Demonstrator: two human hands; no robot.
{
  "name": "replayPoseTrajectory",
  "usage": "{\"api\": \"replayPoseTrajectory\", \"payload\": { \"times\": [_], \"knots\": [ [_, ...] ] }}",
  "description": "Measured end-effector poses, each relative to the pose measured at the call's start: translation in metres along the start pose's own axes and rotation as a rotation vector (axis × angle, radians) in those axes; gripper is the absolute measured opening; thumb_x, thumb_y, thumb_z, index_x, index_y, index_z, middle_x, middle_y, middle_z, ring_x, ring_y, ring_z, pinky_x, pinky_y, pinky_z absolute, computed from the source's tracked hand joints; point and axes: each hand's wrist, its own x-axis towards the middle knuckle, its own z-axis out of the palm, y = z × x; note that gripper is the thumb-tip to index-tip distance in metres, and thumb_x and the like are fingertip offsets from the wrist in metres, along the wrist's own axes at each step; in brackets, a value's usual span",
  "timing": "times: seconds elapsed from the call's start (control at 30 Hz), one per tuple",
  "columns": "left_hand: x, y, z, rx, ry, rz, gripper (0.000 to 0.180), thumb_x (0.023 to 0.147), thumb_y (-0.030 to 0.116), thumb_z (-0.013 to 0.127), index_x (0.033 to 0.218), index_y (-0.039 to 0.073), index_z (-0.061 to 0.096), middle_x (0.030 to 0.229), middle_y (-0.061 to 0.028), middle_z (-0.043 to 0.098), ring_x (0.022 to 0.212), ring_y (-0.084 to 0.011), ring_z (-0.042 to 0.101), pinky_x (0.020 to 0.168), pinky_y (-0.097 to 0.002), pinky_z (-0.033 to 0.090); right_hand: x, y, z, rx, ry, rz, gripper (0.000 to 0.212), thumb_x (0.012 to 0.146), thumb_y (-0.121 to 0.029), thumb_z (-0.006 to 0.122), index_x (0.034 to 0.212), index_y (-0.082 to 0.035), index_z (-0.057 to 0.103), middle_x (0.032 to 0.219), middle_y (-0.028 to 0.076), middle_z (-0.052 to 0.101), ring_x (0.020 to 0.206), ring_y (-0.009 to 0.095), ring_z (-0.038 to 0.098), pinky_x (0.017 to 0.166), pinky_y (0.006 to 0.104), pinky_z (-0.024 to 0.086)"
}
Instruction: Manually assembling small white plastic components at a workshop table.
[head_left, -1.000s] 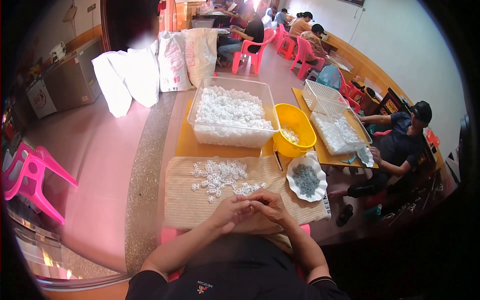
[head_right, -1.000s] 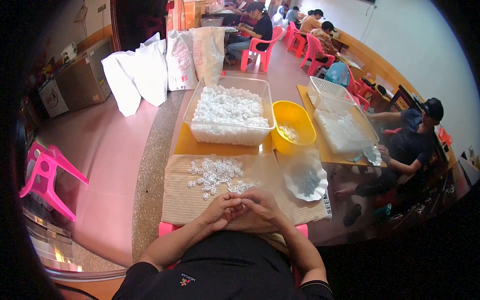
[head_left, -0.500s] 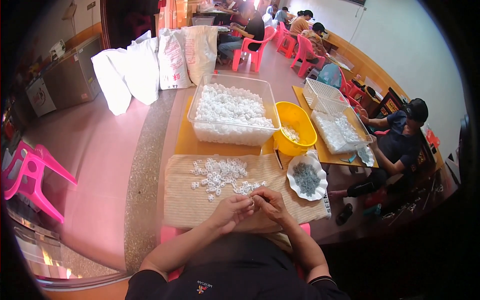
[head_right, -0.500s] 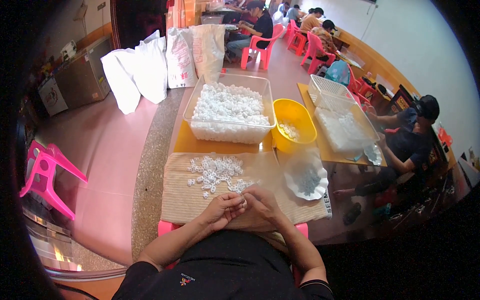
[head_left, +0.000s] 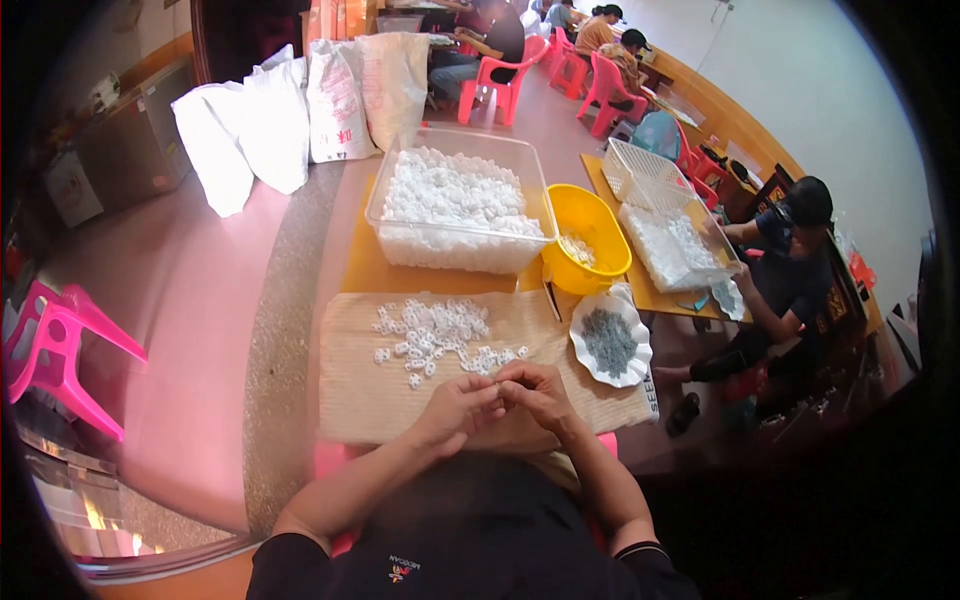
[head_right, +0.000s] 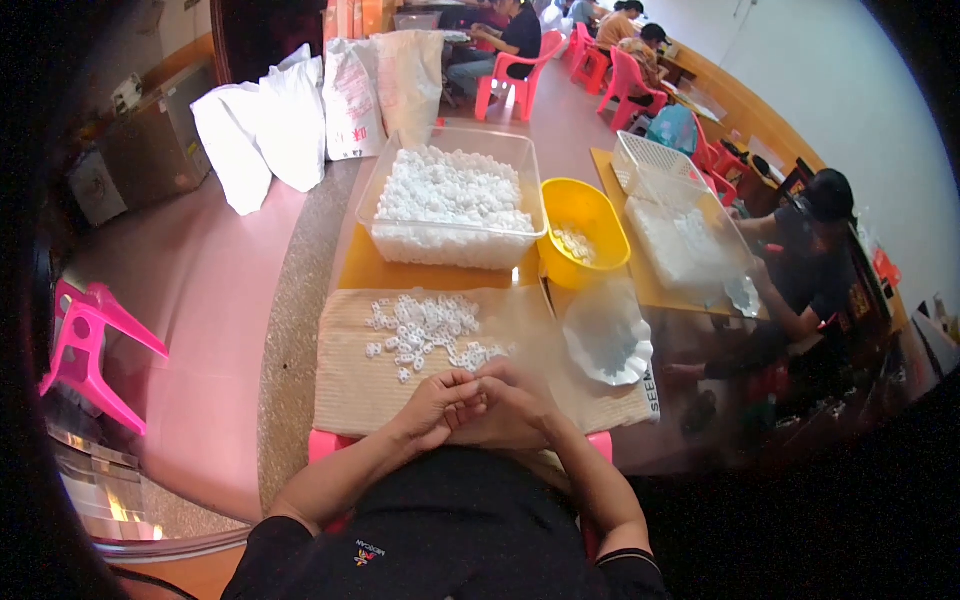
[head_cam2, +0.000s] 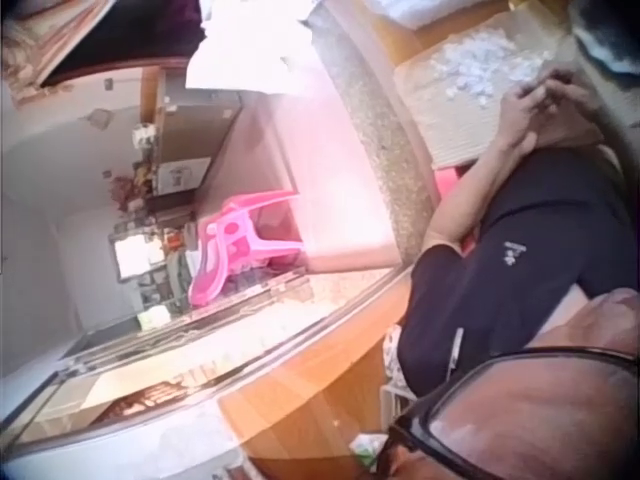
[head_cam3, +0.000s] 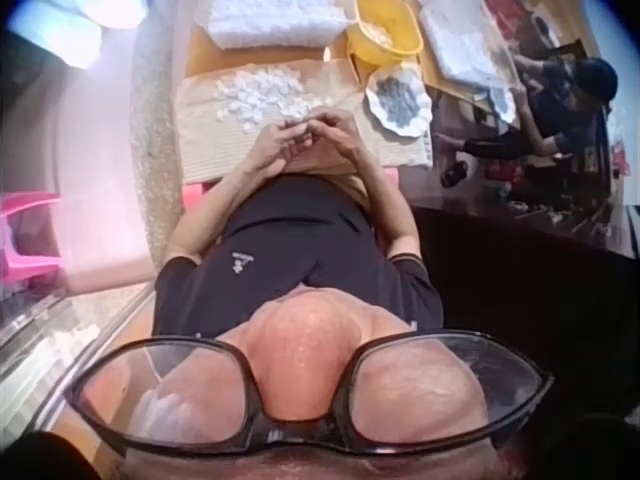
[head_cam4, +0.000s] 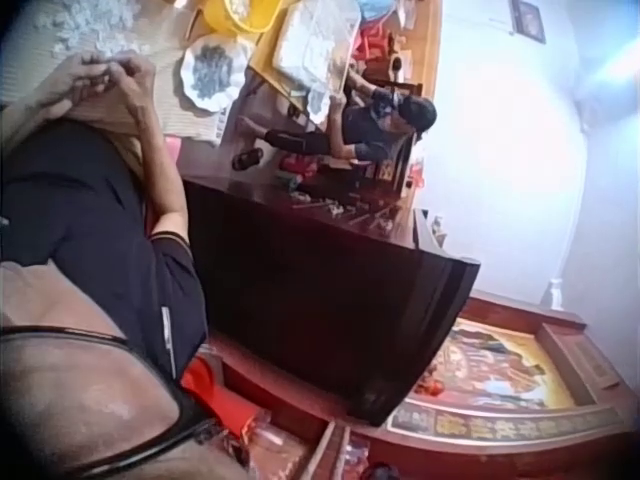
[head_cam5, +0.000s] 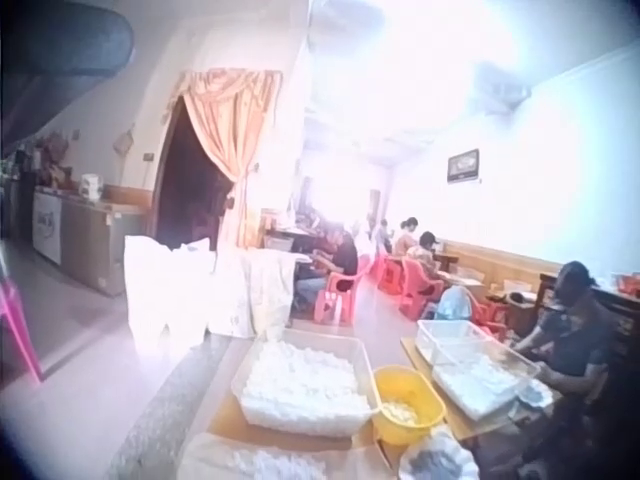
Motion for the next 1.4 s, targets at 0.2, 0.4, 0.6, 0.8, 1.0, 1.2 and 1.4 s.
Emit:
{"api": "replayPoseTrajectory", "payload": {
  "times": [0.2,0.4,0.6,0.8,1.0,1.2,1.4],
  "knots": [
    [0.002,-0.001,-0.009,0.012,-0.006,0.018,0.011,0.088,0.008,0.065,0.096,0.005,0.059,0.087,-0.004,0.063,0.079,-0.0134,0.062,0.074,-0.0264,0.054,0.002,-0.014,0.005,0.012,-0.037,0.076,0.017,0.092,-0.017,0.057,0.094,-0.001,0.064,0.085,0.002,0.062,0.08,0.009,0.058,0.073,0.0248,0.047],
    [0.008,0.004,-0.01,0.003,0.01,0.009,0.013,0.087,0.007,0.065,0.097,0.005,0.058,0.089,-0.0048,0.063,0.08,-0.0139,0.064,0.074,-0.0262,0.056,0.008,-0.019,0.01,0.234,-0.012,0.003,0.014,0.094,-0.01,0.058,0.091,0.002,0.062,0.085,0.003,0.059,0.07,0.009,0.058,0.063,0.0222,0.048],
    [0.006,0.005,-0.007,0.019,0.049,0.006,0.014,0.086,0.007,0.066,0.097,0.005,0.057,0.091,-0.005,0.064,0.083,-0.0135,0.064,0.074,-0.0254,0.056,0.007,-0.016,0.007,0.129,-0.005,0.015,0.015,0.095,-0.01,0.057,0.094,0.004,0.063,0.086,0.004,0.06,0.069,0.009,0.058,0.062,0.0222,0.049],
    [0.003,0.004,-0.003,0.034,0.103,0.017,0.015,0.087,0.007,0.066,0.099,0.005,0.058,0.086,-0.0033,0.064,0.079,-0.0129,0.063,0.073,-0.0262,0.056,0.007,-0.004,-0.014,-0.111,0.166,-0.021,0.01,0.091,-0.005,0.061,0.097,0.003,0.064,0.084,0.003,0.062,0.067,0.007,0.057,0.062,0.0208,0.048],
    [0.006,0.002,-0.009,0.025,0.107,0.031,0.021,0.087,0.006,0.066,0.106,0.003,0.06,0.087,-0.0035,0.065,0.078,-0.0129,0.064,0.074,-0.0277,0.057,0.019,-0.015,-0.033,-0.587,0.199,-0.088,0.019,0.083,-0.005,0.068,0.1,0.001,0.064,0.081,0.004,0.063,0.062,0.007,0.053,0.057,0.0227,0.044],
    [0.006,0.004,-0.007,0.002,0.126,0.054,0.02,0.087,0.006,0.065,0.106,0.001,0.059,0.086,-0.0042,0.063,0.077,-0.0122,0.063,0.074,-0.0267,0.057,0.03,-0.019,-0.034,-0.941,0.134,-0.124,0.02,0.08,-0.006,0.067,0.099,0.0,0.066,0.091,0.011,0.064,0.071,0.023,0.062,0.064,0.0306,0.048],
    [0.006,0.005,-0.007,0.018,0.126,0.064,0.017,0.087,0.005,0.065,0.103,0.001,0.059,0.086,-0.0049,0.063,0.077,-0.0127,0.063,0.075,-0.0266,0.056,0.038,-0.019,-0.038,-1.074,0.163,-0.181,0.018,0.079,-0.006,0.066,0.097,-0.001,0.067,0.091,0.013,0.064,0.075,0.027,0.063,0.067,0.034,0.049]
  ]
}}
